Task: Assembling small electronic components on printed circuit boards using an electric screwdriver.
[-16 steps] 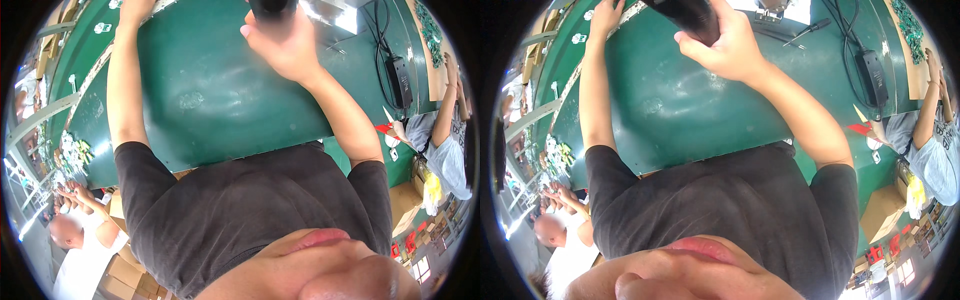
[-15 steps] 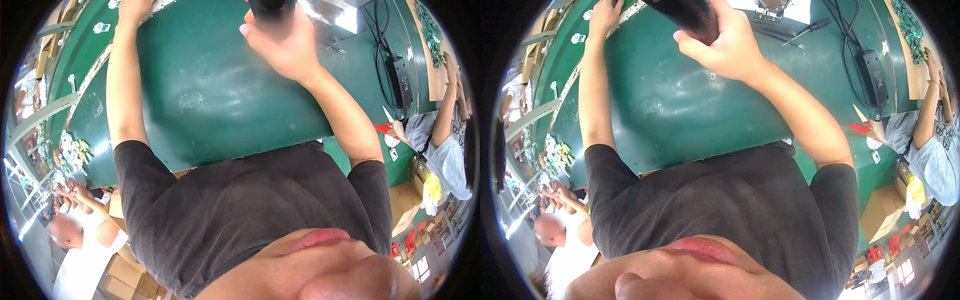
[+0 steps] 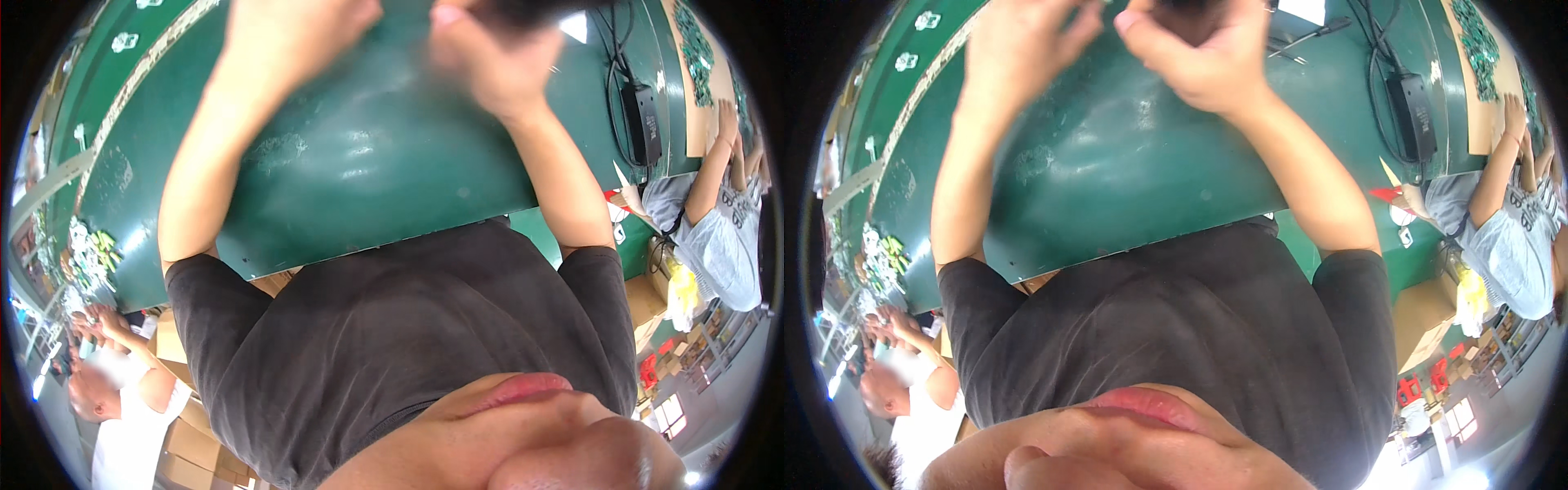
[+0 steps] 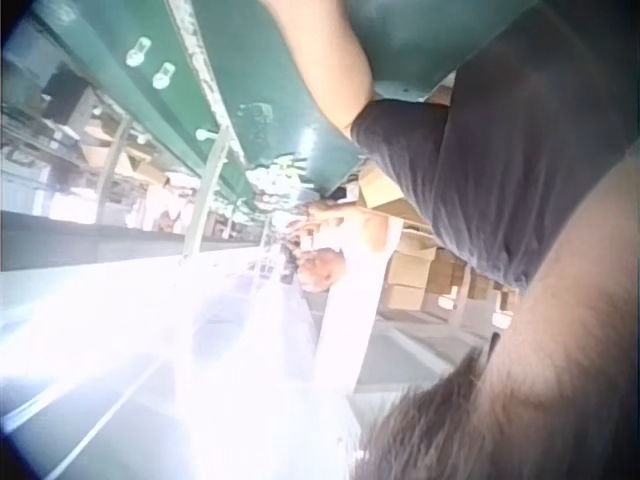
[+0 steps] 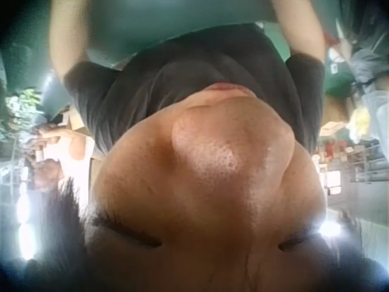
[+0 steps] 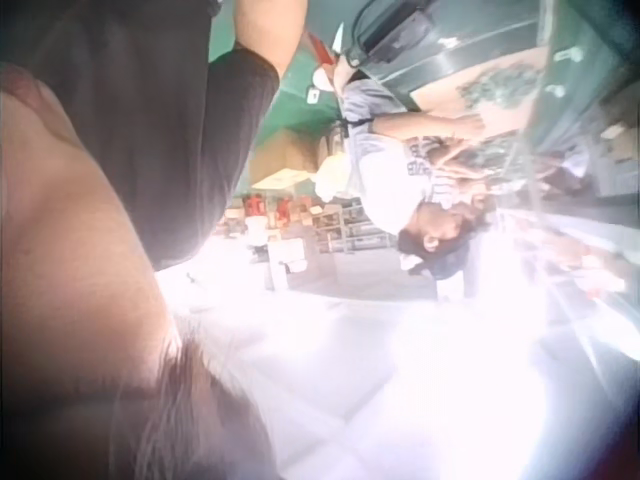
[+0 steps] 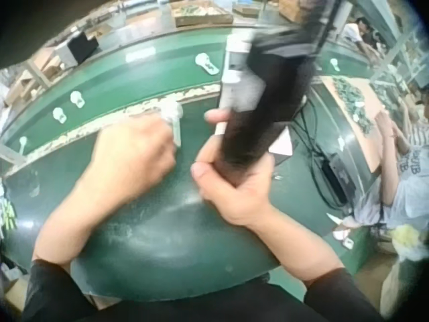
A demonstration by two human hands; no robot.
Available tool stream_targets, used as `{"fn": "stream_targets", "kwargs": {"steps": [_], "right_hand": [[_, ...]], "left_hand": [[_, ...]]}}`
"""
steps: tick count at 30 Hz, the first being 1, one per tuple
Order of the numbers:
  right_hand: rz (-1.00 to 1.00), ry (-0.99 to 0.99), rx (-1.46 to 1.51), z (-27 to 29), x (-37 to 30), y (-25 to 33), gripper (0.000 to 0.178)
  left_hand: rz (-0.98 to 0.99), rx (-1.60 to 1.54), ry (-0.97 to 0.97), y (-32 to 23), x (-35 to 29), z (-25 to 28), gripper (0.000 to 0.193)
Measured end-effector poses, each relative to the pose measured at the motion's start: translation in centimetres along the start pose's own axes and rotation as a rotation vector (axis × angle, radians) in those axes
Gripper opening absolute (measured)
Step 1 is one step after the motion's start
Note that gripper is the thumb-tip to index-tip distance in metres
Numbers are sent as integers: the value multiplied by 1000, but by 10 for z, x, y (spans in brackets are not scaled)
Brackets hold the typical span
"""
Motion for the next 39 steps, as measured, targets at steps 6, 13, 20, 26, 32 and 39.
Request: {"fn": "stream_targets", "kwargs": {"steps": [6, 13, 20, 26, 32, 39], "right_hand": [[333, -2, -125, 57, 27, 56, 25], [512, -82, -247, 97, 47, 70, 19], [441, -15, -224, 84, 42, 61, 24], [373, 87, -145, 53, 26, 48, 38], [340, 233, -101, 13, 19, 35, 54], [301, 267, -130, -8, 13, 26, 62]], "left_hand": [[-45, -149, 0, -55, -71, -43, 19], [-71, -255, -83, -55, -72, -42, 15], [65, -376, -117, -49, -70, -40, 21], [59, -464, -56, -41, -68, -37, 28], [-57, -485, -32, -47, -66, -43, 23], [-122, -575, -164, -47, -72, -52, 18]]}}
Point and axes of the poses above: each hand's wrist, its own x-axis towards the middle knuckle, its own z-axis out of the back of the hand, y = z × x, the point moved 4 cm from there along x, towards the middle knuckle, and after that the axes turned 8 degrees about -z, right-handed, at the moved point
